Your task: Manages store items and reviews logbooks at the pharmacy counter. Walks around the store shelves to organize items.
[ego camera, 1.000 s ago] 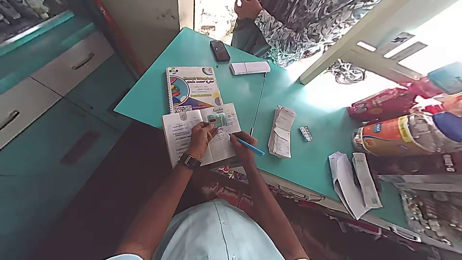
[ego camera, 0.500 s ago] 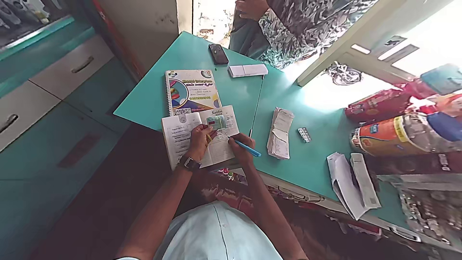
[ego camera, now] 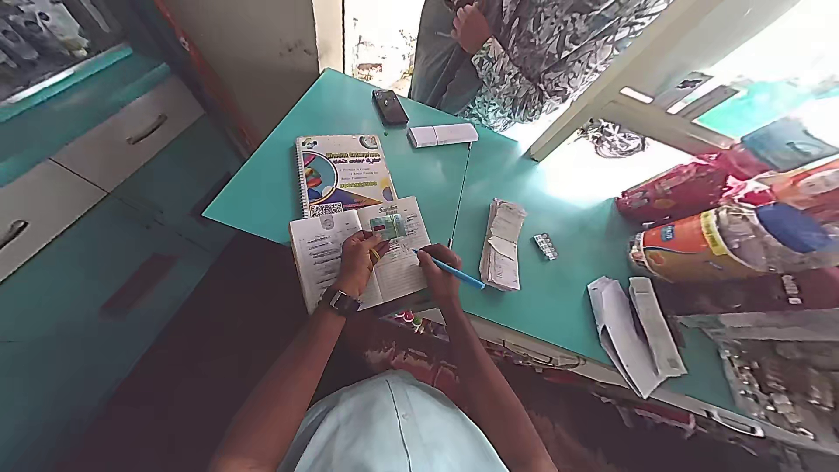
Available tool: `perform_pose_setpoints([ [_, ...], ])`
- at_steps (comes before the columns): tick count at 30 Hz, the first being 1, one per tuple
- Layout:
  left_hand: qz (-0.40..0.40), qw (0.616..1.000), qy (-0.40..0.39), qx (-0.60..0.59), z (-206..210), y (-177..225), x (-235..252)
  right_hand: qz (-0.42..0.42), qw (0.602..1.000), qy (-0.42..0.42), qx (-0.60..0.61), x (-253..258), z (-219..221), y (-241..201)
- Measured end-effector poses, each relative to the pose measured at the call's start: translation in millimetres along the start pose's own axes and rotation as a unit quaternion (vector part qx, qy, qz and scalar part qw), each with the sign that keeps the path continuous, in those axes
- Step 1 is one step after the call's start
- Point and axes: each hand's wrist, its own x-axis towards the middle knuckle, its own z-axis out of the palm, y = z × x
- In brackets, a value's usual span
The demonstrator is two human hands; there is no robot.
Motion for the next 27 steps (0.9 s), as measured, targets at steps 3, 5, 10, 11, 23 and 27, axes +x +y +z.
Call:
perform_pose_setpoints([
  [3, 0.002, 1.000, 0.001, 0.001, -0.6, 0.4, -1.3, 0.014, 1.000, 0.005, 0.019, -1.7, 2.3, -2.2],
  [5, 0.002, 1.000, 0.002, 0.001, -0.1, 0.3, -1.3, 0.036, 0.998, 0.000, 0.044, -2.6, 2.8, -6.3],
  [10, 0.006, 1.000, -0.002, 0.003, -1.2, -0.6, -1.0, 0.034, 0.998, -0.017, 0.044, -3.5, 2.4, -7.8],
  [11, 0.004, 1.000, 0.000, 0.000, -0.2, 0.5, -1.5, 0.030, 0.999, -0.019, 0.040, -3.1, 2.6, -7.4],
  [23, 0.034, 0.999, -0.005, 0.023, 1.5, -2.7, -2.7, 0.012, 1.000, -0.014, 0.024, -4.4, 2.5, -2.9],
  [27, 0.035, 0.999, 0.005, 0.016, -0.1, -4.9, -2.5, 0.030, 0.999, -0.020, 0.007, -5.3, 2.2, -1.3],
])
